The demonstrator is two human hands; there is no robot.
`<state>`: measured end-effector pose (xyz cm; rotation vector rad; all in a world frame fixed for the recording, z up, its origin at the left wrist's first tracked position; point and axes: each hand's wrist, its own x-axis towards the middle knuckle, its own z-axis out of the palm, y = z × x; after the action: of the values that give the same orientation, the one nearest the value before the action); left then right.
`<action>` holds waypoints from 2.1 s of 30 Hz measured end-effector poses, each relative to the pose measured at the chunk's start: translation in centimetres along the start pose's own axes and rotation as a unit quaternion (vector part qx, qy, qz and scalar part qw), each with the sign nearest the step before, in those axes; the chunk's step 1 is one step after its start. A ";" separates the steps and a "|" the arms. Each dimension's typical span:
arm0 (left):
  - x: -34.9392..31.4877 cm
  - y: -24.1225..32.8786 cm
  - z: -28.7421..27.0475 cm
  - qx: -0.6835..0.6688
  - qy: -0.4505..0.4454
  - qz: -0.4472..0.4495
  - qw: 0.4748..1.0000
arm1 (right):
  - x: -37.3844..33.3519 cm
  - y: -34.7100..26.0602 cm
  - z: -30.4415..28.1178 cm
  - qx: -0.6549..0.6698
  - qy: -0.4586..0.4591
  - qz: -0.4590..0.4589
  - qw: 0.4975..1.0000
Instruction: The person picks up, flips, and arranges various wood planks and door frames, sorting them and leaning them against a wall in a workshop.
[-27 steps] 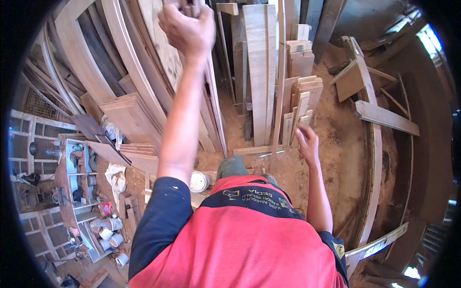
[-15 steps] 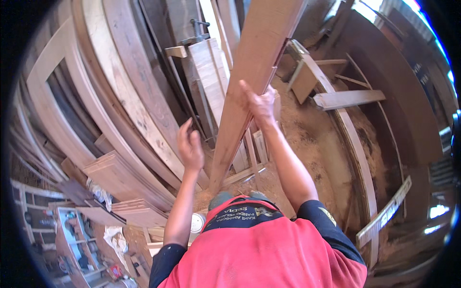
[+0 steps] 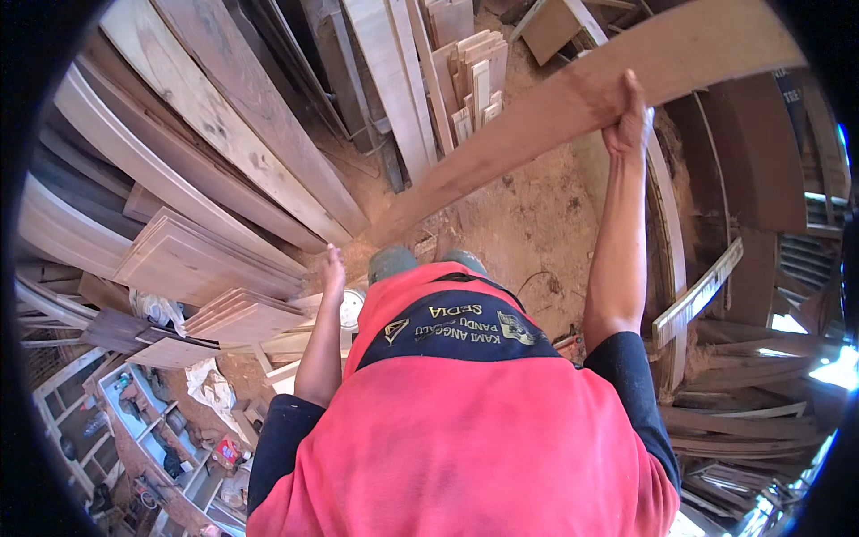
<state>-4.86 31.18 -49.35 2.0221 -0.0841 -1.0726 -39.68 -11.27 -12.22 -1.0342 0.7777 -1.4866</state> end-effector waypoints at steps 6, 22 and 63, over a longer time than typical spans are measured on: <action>4.1 -1.0 1.0 0.055 -0.043 0.099 0.993 | -3.3 -1.3 -1.7 -0.022 0.013 0.012 1.000; -4.3 11.3 13.6 0.312 -0.244 0.476 0.785 | -14.3 -4.8 -5.6 -0.014 0.116 -0.054 0.992; -47.5 21.7 56.2 0.336 -0.419 0.751 0.384 | -21.2 -29.1 -73.7 0.318 0.228 -0.316 0.864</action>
<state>-68.64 0.49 -19.67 0.6827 -2.6162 -0.5028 -118.71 9.47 -19.64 -0.4231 0.1883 -2.3978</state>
